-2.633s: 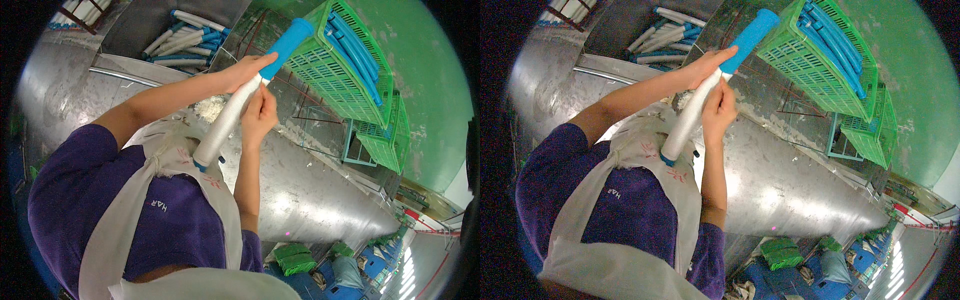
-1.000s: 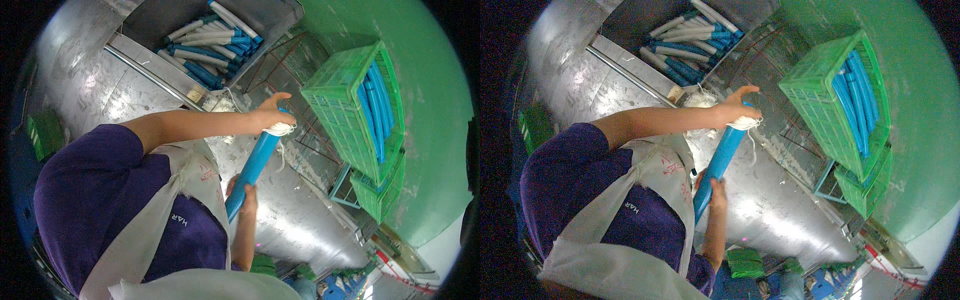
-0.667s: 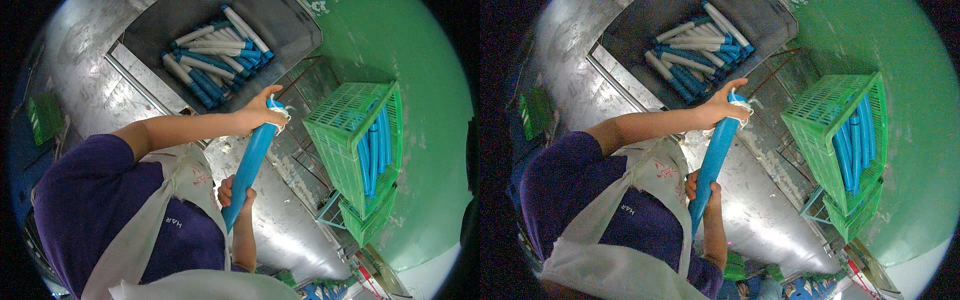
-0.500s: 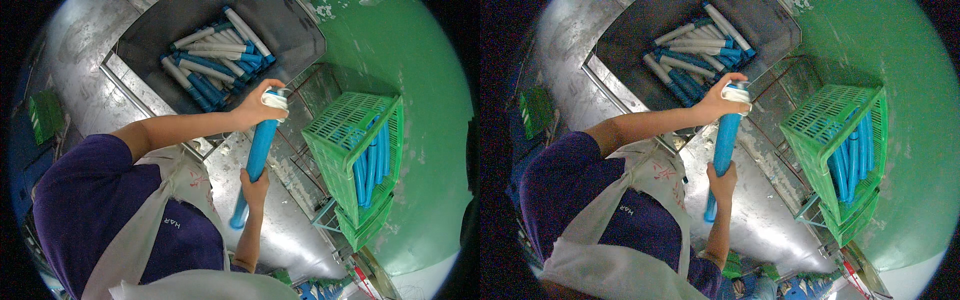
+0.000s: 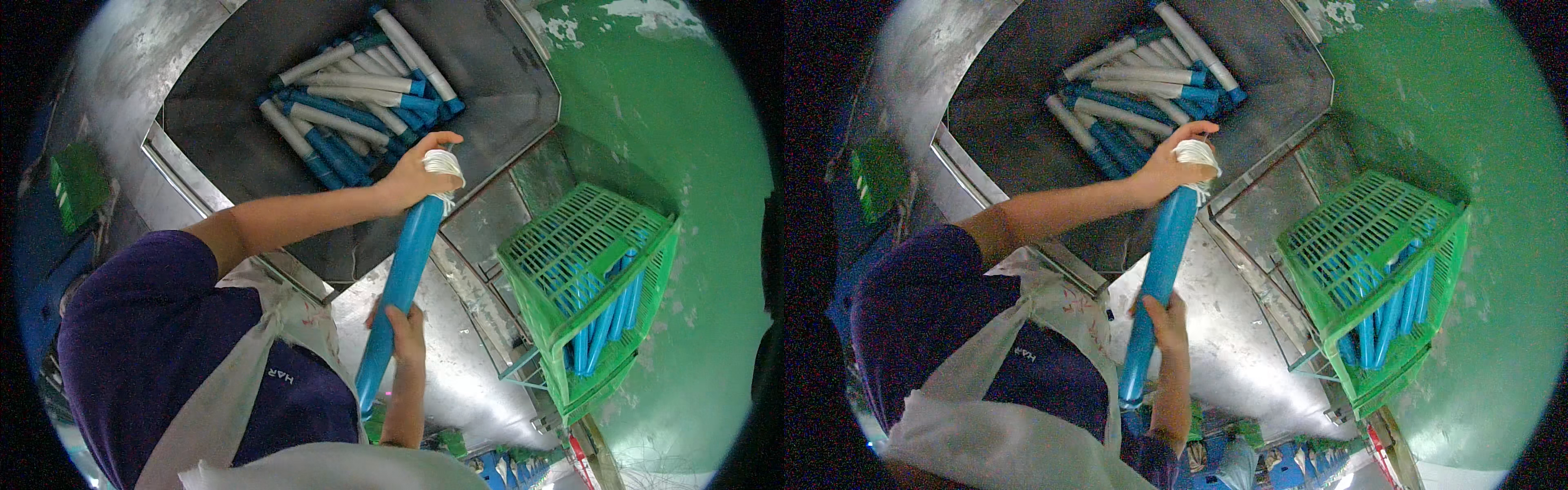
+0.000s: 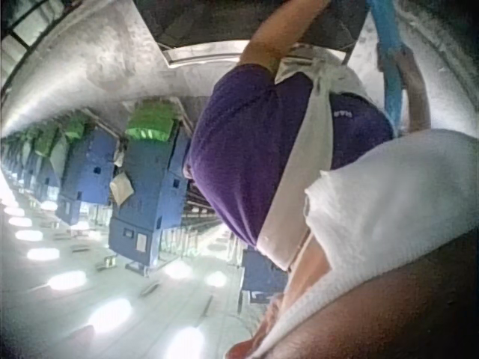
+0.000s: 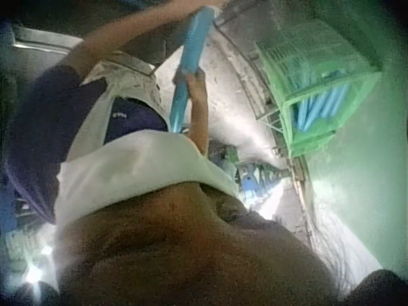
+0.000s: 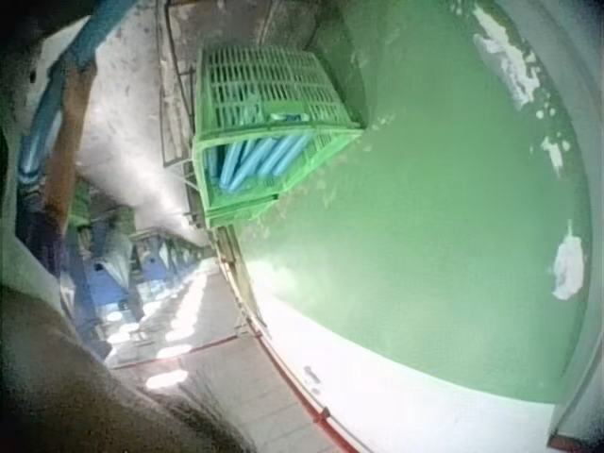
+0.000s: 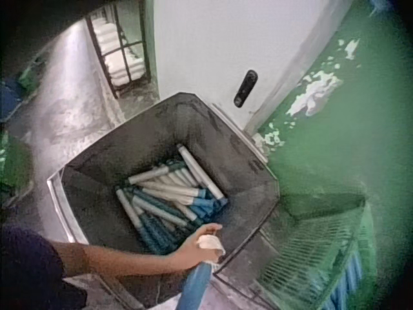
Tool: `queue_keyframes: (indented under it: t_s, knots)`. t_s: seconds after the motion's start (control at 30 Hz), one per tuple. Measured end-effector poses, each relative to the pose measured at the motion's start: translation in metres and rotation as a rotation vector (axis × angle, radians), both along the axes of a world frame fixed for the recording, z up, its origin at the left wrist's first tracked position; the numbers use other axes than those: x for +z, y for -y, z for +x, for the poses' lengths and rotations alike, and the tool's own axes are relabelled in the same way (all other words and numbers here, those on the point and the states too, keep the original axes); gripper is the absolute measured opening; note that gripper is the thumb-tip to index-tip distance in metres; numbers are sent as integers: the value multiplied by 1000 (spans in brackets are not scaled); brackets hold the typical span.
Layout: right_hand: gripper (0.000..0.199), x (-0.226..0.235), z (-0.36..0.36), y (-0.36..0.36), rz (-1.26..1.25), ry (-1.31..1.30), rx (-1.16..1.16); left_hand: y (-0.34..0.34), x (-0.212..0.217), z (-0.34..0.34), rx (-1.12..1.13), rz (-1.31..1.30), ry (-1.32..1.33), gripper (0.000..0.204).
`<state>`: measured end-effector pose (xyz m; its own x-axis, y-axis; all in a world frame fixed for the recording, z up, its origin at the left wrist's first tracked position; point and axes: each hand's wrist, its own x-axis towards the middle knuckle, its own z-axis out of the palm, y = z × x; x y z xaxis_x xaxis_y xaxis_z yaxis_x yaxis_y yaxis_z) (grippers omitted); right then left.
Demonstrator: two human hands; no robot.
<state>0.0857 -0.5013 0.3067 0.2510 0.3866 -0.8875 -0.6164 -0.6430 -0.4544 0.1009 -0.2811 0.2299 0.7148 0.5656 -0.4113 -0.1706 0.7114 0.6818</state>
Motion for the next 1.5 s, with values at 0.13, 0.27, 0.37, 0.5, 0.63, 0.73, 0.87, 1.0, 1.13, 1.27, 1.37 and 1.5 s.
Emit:
queue_keyframes:
  t_s: [0.13, 0.27, 0.37, 0.5, 0.63, 0.73, 0.87, 1.0, 1.13, 1.27, 1.37, 1.5]
  knots:
    - [30, -2, 7, -11, -130, 651, 399, 1, -1, -2, -63, 41, -75, 76]
    - [31, 1, 15, -17, 142, -324, -142, -17, -19, 0, -126, -100, -26, 56]
    - [30, 3, 31, -19, -144, 233, 304, -27, -34, 9, -111, -180, 8, 29]
    - [38, 24, 63, -10, -401, 1282, 972, -41, -72, 25, 193, -120, -41, 26]
    - [54, 97, 112, 20, -864, 1338, 979, -100, -167, 25, -116, 210, -658, 39]
    - [52, 174, 176, 40, -1095, 1569, 1007, -153, -256, 26, -454, 836, -802, 44]
    - [69, 224, 248, 51, -1364, 2128, 1385, -187, -334, 89, -648, 1561, -663, 39]
    - [62, 171, 223, 60, -1456, 2010, 1238, -180, -377, 171, -796, 1873, -500, 37]
    - [49, 99, 131, 74, -1179, 2106, 1224, -154, -402, 208, -1093, 1978, -599, 42]
    - [48, 68, 70, 93, -516, 1854, 1097, -141, -404, 217, -1209, 1918, -831, 56]
    - [51, 43, 33, 104, -507, 1587, 606, -154, -386, 207, -1058, 1995, -494, 65]
    - [39, 3, -2, 108, -250, 1374, -103, -211, -321, 174, -779, 1818, -249, 68]
